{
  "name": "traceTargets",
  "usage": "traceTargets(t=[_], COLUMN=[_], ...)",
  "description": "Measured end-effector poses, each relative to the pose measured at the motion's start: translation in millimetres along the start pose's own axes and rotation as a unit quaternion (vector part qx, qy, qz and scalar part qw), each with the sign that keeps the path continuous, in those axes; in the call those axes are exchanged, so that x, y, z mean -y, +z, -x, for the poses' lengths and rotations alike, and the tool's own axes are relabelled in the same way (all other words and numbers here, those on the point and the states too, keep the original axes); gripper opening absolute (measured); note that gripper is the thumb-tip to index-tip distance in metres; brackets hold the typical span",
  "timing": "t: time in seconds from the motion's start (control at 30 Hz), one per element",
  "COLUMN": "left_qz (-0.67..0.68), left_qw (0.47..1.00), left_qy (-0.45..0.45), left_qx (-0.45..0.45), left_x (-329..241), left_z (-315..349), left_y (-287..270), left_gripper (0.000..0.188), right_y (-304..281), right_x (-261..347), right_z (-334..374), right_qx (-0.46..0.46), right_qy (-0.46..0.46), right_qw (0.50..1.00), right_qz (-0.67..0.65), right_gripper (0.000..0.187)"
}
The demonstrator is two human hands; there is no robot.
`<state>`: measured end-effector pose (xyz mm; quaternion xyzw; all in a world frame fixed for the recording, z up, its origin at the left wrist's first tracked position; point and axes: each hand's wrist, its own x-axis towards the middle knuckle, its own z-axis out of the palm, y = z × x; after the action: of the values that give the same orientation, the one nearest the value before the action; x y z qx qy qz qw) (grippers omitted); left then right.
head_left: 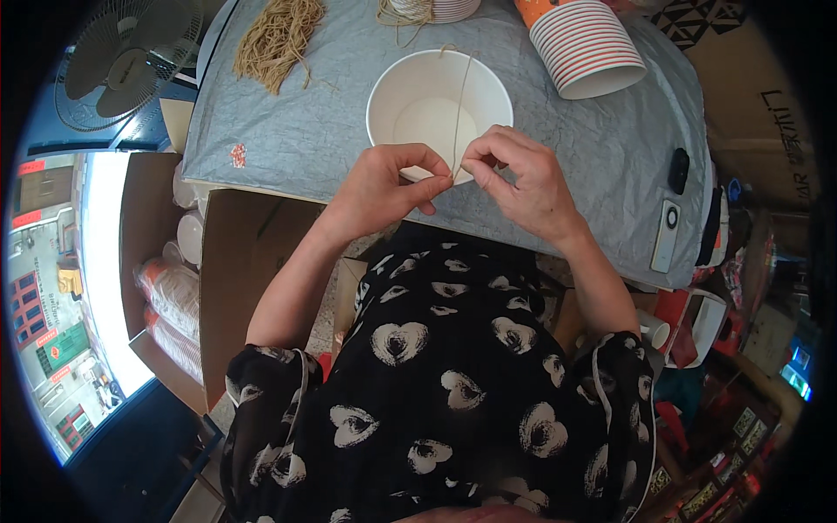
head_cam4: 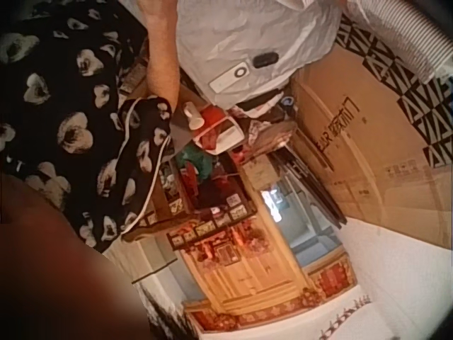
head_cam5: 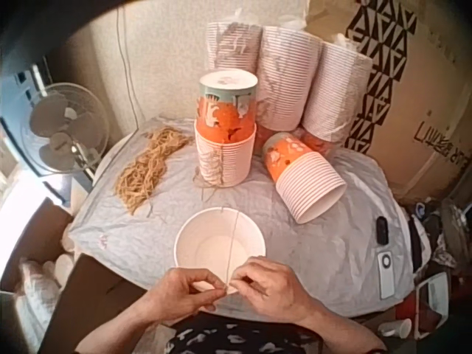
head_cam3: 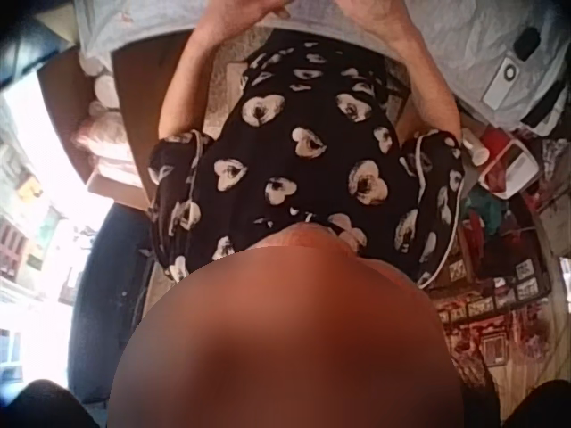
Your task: Threading and tying thin strings through holes in paper bowls for packaging.
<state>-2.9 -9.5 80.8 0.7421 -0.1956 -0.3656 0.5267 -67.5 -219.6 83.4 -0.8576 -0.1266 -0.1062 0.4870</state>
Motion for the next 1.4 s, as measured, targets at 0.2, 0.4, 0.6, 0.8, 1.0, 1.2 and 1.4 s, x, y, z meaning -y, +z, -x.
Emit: traceTargets(t=[0.2, 0.4, 0.6, 0.8, 1.0, 1.2, 1.4], left_qz=[0.124, 0.191, 0.217, 0.035, 0.162, 0.198, 0.167], left_qw=[0.992, 0.977, 0.959, 0.965, 0.966, 0.967, 0.971], left_qy=[-0.016, 0.008, 0.179, 0.235, 0.188, 0.162, 0.171], left_qx=[0.021, 0.096, 0.015, -0.106, -0.074, -0.014, 0.008], left_x=[-11, -8, -26, -21, -14, -8, -7], left_z=[6, 15, 30, 12, 11, 12, 15], left_y=[-7, -27, -41, -25, -13, -11, -21], left_gripper=[0.016, 0.022, 0.021, 0.023, 0.031, 0.039, 0.035], right_y=[-4, -1, 2, 1, -5, -15, -13], right_x=[4, 7, 9, 25, 48, 59, 43], right_z=[-3, -3, -4, -12, -24, -53, -64], right_qx=[0.014, -0.004, -0.007, 0.017, 0.027, 0.059, 0.163], right_qy=[0.027, 0.047, 0.07, 0.061, -0.033, -0.038, 0.072], right_qw=[0.999, 0.999, 0.997, 0.998, 0.999, 0.997, 0.982], right_qz=[-0.008, 0.003, 0.004, -0.018, 0.011, 0.026, -0.066], right_gripper=[0.007, 0.008, 0.007, 0.007, 0.01, 0.008, 0.007])
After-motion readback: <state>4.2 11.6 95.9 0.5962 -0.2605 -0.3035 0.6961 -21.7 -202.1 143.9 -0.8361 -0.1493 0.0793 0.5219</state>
